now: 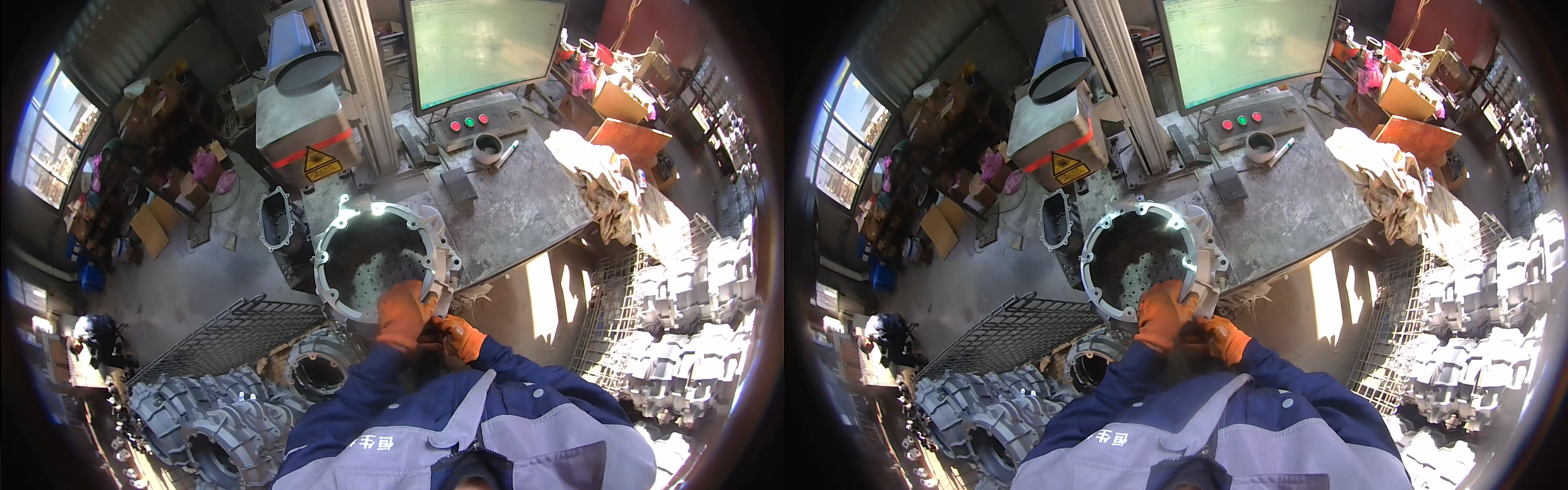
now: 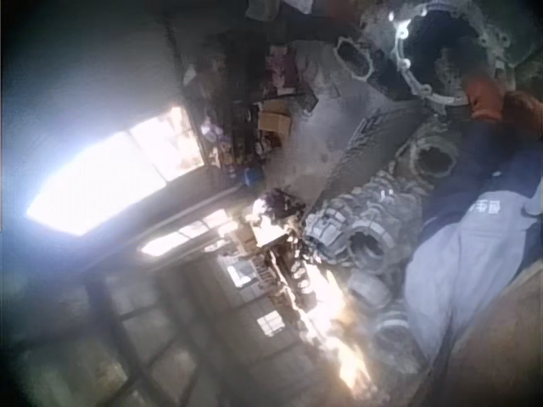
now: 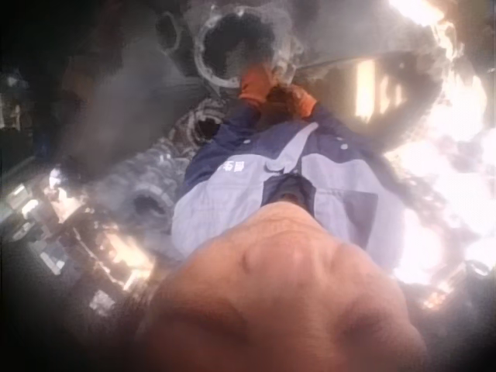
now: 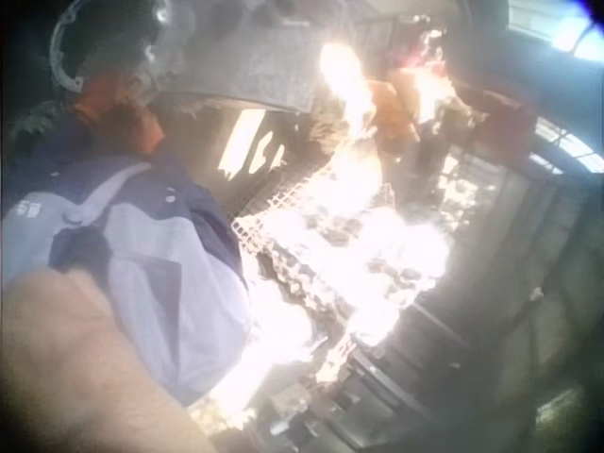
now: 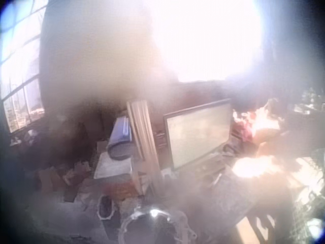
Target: The person repeatedly picks up metal housings from a wire bin, places each on a workbench, and rubs the inner surfaces with a handheld block. The person then returns each housing to the bin and repeats the cycle with additional units.
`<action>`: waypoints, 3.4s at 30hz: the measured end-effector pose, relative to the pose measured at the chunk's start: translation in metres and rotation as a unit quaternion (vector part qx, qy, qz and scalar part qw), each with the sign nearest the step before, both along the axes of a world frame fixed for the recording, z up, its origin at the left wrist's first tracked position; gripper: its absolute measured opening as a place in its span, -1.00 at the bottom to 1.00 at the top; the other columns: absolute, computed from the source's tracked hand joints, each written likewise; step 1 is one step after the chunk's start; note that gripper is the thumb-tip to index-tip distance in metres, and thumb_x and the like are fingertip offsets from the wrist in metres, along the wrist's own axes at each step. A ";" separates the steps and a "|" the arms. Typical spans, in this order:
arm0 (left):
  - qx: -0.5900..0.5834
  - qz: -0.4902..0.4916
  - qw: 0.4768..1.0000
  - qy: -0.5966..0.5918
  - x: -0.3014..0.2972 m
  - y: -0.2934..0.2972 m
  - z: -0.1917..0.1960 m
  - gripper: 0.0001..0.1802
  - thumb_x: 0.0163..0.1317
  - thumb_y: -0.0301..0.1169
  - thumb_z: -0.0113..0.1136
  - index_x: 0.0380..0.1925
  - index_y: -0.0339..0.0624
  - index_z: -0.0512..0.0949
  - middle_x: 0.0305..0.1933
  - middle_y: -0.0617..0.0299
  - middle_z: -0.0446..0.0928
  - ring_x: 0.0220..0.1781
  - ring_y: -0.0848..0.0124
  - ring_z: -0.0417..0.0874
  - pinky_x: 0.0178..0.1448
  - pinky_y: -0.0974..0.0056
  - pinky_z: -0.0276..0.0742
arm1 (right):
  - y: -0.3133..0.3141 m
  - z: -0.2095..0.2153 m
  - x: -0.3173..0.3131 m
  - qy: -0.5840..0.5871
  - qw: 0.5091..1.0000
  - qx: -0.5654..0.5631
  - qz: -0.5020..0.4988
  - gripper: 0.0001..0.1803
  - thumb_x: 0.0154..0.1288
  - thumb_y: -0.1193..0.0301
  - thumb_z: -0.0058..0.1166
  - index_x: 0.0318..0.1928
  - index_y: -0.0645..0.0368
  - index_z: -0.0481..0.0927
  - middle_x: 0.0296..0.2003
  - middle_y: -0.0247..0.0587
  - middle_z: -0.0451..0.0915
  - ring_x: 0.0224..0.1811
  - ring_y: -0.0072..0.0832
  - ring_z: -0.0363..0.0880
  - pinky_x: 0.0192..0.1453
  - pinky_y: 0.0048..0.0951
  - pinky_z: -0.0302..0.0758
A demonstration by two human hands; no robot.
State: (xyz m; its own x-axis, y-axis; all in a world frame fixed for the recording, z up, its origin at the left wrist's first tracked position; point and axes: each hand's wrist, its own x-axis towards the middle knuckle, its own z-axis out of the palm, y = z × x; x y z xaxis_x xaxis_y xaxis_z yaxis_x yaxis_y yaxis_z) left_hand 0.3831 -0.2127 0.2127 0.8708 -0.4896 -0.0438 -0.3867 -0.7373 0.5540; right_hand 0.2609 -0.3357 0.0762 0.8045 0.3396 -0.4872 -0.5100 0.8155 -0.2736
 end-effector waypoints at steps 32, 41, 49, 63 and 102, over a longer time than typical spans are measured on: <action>-0.330 -0.742 0.553 -0.187 -0.518 -0.426 0.337 -0.84 0.13 -0.32 0.32 -0.41 -0.17 0.62 -0.48 0.03 0.58 -0.42 0.02 0.63 -0.31 0.07 0.52 | -0.231 0.326 -0.531 -0.073 0.600 -0.297 -0.739 -0.66 0.40 0.40 0.01 0.06 0.40 0.45 -0.12 0.16 0.63 -0.13 -0.07 0.71 -0.04 -0.17 0.73; -0.192 -0.724 0.591 -0.301 -0.712 -0.572 0.405 -0.40 0.29 0.15 0.07 -0.35 -0.22 0.71 -0.45 -0.07 0.65 -0.34 0.00 0.75 -0.23 -0.12 0.61 | -0.324 0.388 -0.706 -0.125 0.559 -0.396 -0.718 -0.54 0.46 0.17 0.02 0.11 0.33 0.42 0.04 0.24 0.57 0.11 -0.02 0.61 0.22 0.01 0.60; -0.143 -0.548 0.457 -0.686 -0.795 -0.637 0.376 -0.84 0.08 -0.36 0.19 -0.37 -0.12 0.69 -0.59 -0.10 0.58 -0.61 -0.07 0.65 -0.70 -0.15 0.52 | -0.338 0.424 -0.756 0.327 0.569 -0.626 -0.422 -0.22 0.46 -0.21 -0.21 -0.38 0.39 0.54 -0.52 -0.01 0.65 -0.56 -0.38 0.68 -0.51 -0.38 0.58; -0.417 -0.561 0.673 -0.243 -0.521 -0.431 0.182 -0.38 -0.10 -0.24 0.41 0.05 -0.17 0.55 -0.04 0.09 0.56 0.08 0.11 0.57 0.23 -0.02 0.41 | -0.300 0.202 -0.548 0.131 0.861 -0.481 -0.098 -0.67 0.41 0.25 0.09 -0.12 0.33 0.64 -0.42 -0.07 0.71 -0.54 -0.41 0.67 -0.45 -0.41 0.59; -0.006 0.779 0.597 0.189 -0.532 0.550 -0.154 -0.15 -0.04 0.19 0.39 0.10 -0.26 0.61 0.21 -0.13 0.56 0.26 0.02 0.58 0.30 0.11 0.48 | -0.051 -0.012 -0.194 -0.091 0.472 -0.656 0.581 -0.63 0.23 0.23 0.19 -0.04 0.18 0.71 -0.18 -0.06 0.74 -0.13 -0.32 0.70 0.01 -0.28 0.57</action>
